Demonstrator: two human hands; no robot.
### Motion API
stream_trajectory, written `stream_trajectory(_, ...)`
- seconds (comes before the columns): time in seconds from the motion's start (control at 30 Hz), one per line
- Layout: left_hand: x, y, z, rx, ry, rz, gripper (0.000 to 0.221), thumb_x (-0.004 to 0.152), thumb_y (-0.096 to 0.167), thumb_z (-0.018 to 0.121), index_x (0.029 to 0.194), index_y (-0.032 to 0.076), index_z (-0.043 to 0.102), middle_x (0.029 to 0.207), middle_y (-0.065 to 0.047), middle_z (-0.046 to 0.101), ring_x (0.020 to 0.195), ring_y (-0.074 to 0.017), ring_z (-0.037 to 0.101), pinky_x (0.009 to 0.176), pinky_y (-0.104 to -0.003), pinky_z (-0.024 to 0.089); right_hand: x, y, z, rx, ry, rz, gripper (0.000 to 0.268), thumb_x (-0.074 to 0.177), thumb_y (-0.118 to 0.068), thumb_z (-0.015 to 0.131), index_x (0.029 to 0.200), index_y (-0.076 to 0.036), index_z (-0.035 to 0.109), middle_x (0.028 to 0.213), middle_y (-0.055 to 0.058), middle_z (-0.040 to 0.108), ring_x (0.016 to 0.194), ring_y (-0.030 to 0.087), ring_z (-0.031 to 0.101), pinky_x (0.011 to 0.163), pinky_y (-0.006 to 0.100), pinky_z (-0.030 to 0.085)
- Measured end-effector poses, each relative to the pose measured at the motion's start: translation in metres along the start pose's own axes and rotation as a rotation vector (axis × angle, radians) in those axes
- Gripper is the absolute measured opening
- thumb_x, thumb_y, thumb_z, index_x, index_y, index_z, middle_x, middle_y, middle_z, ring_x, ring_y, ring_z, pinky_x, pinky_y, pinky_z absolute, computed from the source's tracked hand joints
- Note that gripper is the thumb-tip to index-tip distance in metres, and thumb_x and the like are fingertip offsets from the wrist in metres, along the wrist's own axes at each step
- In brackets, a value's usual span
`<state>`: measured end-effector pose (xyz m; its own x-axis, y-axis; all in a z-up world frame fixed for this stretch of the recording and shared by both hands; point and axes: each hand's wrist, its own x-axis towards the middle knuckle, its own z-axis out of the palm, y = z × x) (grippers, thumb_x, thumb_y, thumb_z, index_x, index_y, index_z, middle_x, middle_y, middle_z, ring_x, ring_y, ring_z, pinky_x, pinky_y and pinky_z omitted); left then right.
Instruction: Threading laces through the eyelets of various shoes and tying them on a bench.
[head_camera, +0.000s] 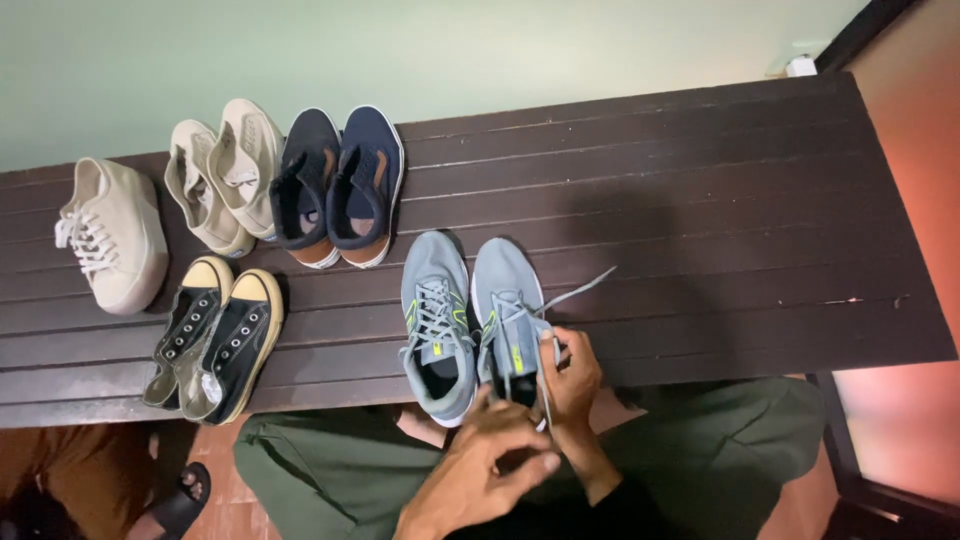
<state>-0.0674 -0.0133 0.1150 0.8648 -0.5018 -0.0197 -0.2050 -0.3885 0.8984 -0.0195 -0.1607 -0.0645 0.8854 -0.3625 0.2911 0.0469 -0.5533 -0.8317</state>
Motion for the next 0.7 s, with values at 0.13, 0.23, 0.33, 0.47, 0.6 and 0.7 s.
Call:
stream_trajectory(0.13, -0.003, 0.017, -0.007, -0.09, -0.114, -0.026, 0.022, 0.098, 0.03, 0.067, 0.086, 0.012, 0.065, 0.097, -0.003, 0.067, 0.101, -0.0212, 0.067, 0.119, -0.054, 0.015, 0.002, -0.007, -0.004, 0.024, 0.002, 0.015, 0.013, 0.099, -0.019, 0.064, 0.1, -0.007, 0.07, 0.085, 0.004, 0.063, 0.07, 0.019, 0.056, 0.067, 0.035, 0.045)
stream_trajectory(0.23, -0.004, 0.028, -0.019, -0.12, -0.185, -0.119, 0.025, 0.097, 0.033, 0.065, 0.111, 0.012, 0.068, 0.088, -0.005, 0.065, 0.099, -0.0251, 0.068, 0.123, -0.054, 0.012, 0.002, -0.007, -0.003, 0.011, -0.004, -0.014, 0.013, 0.099, -0.017, 0.064, 0.1, -0.006, 0.071, 0.085, 0.005, 0.064, 0.067, 0.018, 0.056, 0.062, 0.034, 0.044)
stream_trajectory(0.33, -0.006, 0.039, -0.031, -0.149, -0.271, -0.326, 0.044, 0.094, 0.041, 0.063, 0.134, 0.021, 0.064, 0.116, -0.002, 0.059, 0.126, -0.0302, 0.035, 0.121, -0.051, 0.016, 0.001, -0.006, -0.002, -0.009, -0.001, -0.016, 0.014, 0.099, -0.018, 0.064, 0.1, -0.005, 0.07, 0.087, 0.006, 0.066, 0.073, 0.019, 0.06, 0.065, 0.034, 0.046)
stream_trajectory(0.47, -0.018, 0.023, -0.029, -0.365, -0.091, 0.237, 0.016, 0.102, 0.024, 0.066, 0.098, 0.009, 0.062, 0.1, -0.002, 0.067, 0.107, -0.024, 0.066, 0.111, -0.048, 0.037, 0.006, -0.021, -0.008, 0.011, 0.017, -0.009, 0.014, 0.099, -0.015, 0.064, 0.101, -0.003, 0.07, 0.09, 0.007, 0.068, 0.083, 0.022, 0.066, 0.075, 0.036, 0.05)
stream_trajectory(0.6, -0.033, 0.023, -0.04, -0.603, -0.054, 0.24, 0.035, 0.105, 0.03, 0.064, 0.079, 0.007, 0.056, 0.085, -0.006, 0.06, 0.09, -0.0247, 0.06, 0.122, -0.058, 0.03, 0.003, -0.012, -0.002, -0.052, 0.06, -0.054, 0.01, 0.096, -0.014, 0.066, 0.1, -0.005, 0.07, 0.092, 0.008, 0.069, 0.084, 0.027, 0.067, 0.077, 0.039, 0.051)
stream_trajectory(0.7, -0.043, 0.03, -0.056, -0.562, -0.068, -0.202, 0.046, 0.094, 0.039, 0.07, 0.128, 0.009, 0.074, 0.095, -0.004, 0.071, 0.083, -0.0128, 0.062, 0.082, -0.03, 0.053, 0.002, -0.019, -0.006, -0.015, 0.003, 0.021, 0.014, 0.098, -0.017, 0.062, 0.1, -0.005, 0.07, 0.091, 0.008, 0.069, 0.084, 0.025, 0.067, 0.077, 0.037, 0.05)
